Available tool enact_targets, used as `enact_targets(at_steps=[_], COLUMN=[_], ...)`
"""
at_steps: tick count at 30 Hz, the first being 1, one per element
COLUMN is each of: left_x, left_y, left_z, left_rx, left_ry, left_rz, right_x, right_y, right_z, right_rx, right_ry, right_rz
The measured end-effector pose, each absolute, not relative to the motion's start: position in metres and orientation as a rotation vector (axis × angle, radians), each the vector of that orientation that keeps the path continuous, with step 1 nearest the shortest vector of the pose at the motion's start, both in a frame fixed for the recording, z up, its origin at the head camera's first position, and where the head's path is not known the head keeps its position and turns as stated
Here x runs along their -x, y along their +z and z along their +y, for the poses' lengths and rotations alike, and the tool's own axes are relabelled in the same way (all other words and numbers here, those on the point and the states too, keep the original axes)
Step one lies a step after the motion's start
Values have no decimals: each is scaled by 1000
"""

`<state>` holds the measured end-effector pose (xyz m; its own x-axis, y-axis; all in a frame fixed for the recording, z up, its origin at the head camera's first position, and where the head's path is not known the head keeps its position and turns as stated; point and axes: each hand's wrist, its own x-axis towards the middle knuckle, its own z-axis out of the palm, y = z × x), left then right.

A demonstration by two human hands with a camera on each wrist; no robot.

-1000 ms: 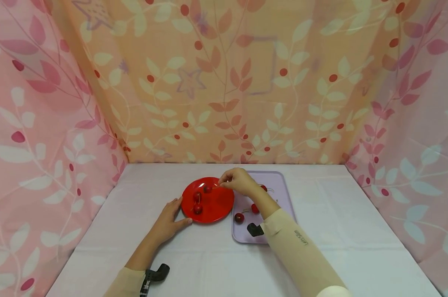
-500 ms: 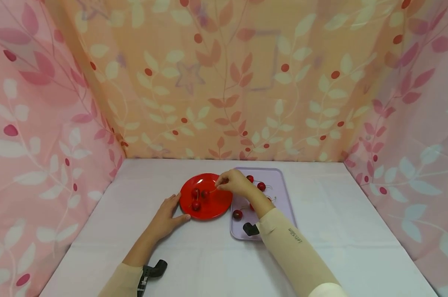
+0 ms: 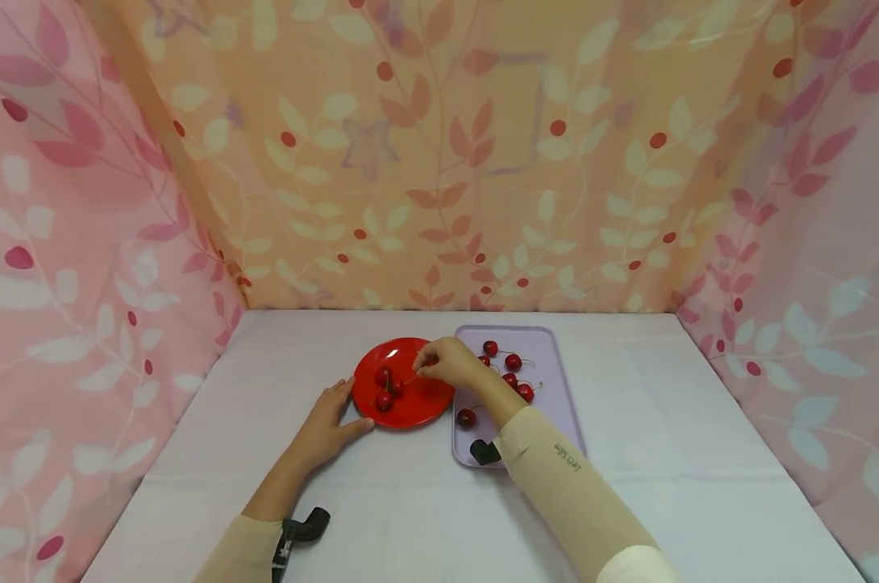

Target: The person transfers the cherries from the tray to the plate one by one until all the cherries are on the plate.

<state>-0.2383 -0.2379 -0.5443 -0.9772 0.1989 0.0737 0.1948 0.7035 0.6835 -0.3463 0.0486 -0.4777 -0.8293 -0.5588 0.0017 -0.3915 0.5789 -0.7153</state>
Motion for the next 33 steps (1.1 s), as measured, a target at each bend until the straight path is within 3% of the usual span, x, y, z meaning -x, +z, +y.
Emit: enact_targets(at_steps=[21, 33], left_x=[235, 236], left_y=[-545, -547], left_z=[-237, -236], left_rx=[-324, -340], left_ry=[1184, 1183], left_rz=[2901, 2913], right_x=[332, 320], right_y=[-432, -425], right_z=[71, 104], right_rx=[1007, 962], right_ry=[-999, -1014], right_rz=[2715, 2764])
